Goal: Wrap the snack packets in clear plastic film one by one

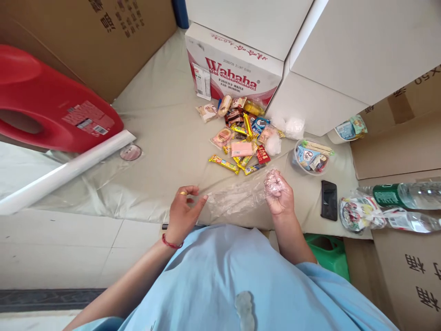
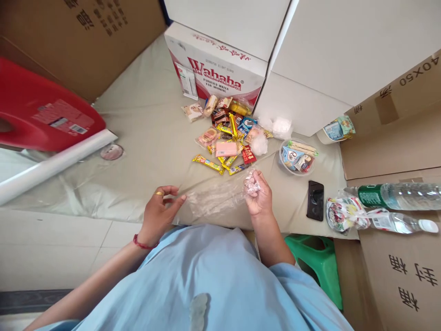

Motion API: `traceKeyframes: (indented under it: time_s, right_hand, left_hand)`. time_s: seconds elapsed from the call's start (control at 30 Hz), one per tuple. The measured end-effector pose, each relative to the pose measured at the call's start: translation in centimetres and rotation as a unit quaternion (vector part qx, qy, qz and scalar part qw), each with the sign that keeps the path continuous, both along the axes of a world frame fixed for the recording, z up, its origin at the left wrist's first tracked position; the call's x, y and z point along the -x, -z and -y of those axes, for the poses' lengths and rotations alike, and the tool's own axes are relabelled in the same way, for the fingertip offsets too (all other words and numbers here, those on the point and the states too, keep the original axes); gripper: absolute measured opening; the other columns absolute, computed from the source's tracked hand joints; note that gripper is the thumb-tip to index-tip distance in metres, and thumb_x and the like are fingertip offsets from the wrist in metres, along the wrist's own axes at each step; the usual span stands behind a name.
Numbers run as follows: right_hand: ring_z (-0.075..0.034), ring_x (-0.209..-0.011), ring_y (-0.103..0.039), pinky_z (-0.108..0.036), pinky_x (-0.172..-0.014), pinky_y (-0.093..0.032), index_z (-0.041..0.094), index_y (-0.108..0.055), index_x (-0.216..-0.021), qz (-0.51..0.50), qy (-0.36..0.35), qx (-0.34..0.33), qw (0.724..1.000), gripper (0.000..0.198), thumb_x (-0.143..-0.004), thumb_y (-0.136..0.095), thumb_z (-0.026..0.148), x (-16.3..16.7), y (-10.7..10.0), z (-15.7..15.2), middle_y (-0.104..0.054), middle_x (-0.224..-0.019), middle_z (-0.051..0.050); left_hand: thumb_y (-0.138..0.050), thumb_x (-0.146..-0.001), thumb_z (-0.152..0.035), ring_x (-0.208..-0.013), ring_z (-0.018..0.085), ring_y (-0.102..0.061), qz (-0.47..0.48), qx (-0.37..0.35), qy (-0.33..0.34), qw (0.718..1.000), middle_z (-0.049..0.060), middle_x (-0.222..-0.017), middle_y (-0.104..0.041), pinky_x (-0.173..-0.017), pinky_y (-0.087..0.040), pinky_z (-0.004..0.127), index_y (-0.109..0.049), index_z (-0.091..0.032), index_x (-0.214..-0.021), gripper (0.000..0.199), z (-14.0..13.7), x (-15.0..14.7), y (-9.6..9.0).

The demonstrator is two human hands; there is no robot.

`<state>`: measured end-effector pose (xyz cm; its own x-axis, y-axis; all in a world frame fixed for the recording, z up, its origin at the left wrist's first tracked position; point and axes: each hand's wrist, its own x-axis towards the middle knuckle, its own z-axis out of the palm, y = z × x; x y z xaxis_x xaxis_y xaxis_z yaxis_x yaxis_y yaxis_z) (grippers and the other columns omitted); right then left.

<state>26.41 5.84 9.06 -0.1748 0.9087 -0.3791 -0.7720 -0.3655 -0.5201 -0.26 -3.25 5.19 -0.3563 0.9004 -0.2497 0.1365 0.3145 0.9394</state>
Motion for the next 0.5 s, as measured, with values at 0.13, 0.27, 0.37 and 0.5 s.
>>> traceKeyframes:
  time_s: [0.13,0.27,0.37,0.5]
  right_hand:
    - [-0.002,-0.052,-0.047,-0.007,-0.042,-0.039,0.021,-0.057,-0.089,0.073,-0.009,-0.01,0.997,0.027,-0.079,-0.082,0.017,3.3,-2.0,0.9,-0.052,-0.072,0.008]
    - [-0.004,-0.061,-0.054,-0.013,-0.053,-0.049,0.023,-0.062,-0.095,0.156,-0.01,-0.056,0.986,0.033,-0.075,-0.088,0.025,5.3,-3.5,1.7,-0.057,-0.079,0.007]
    - [-0.005,-0.062,-0.054,-0.015,-0.054,-0.048,0.023,-0.062,-0.094,0.181,-0.02,-0.073,0.98,0.034,-0.073,-0.088,0.026,5.5,-3.8,1.8,-0.056,-0.079,0.007]
    - [-0.005,-0.061,-0.052,-0.014,-0.053,-0.047,0.023,-0.063,-0.094,0.163,-0.016,-0.06,0.985,0.033,-0.072,-0.088,0.023,5.0,-3.5,1.7,-0.055,-0.077,0.007]
  left_hand:
    - [-0.07,-0.09,-0.049,-0.08,0.017,-0.056,-0.031,-0.171,0.138,0.975,0.003,-0.088,-0.061,-0.078,-0.047,0.032,-0.063,-0.022,-0.09,0.027,-1.0,-3.3,-2.8]
    - [-0.075,-0.084,-0.06,-0.094,0.02,-0.058,0.0,-0.269,0.192,0.944,0.007,-0.105,-0.062,-0.077,-0.05,0.032,-0.061,-0.022,-0.11,0.048,-2.7,-6.6,-4.0]
    - [-0.056,-0.1,-0.053,-0.098,0.02,-0.059,0.035,-0.267,0.155,0.951,0.007,-0.106,-0.06,-0.081,-0.05,0.033,-0.058,-0.021,-0.115,0.035,-3.5,-7.7,-3.8]
    - [-0.064,-0.096,-0.042,-0.091,0.017,-0.059,0.025,-0.266,0.144,0.953,0.005,-0.1,-0.061,-0.077,-0.048,0.031,-0.059,-0.021,-0.107,0.024,-3.7,-8.2,-3.2]
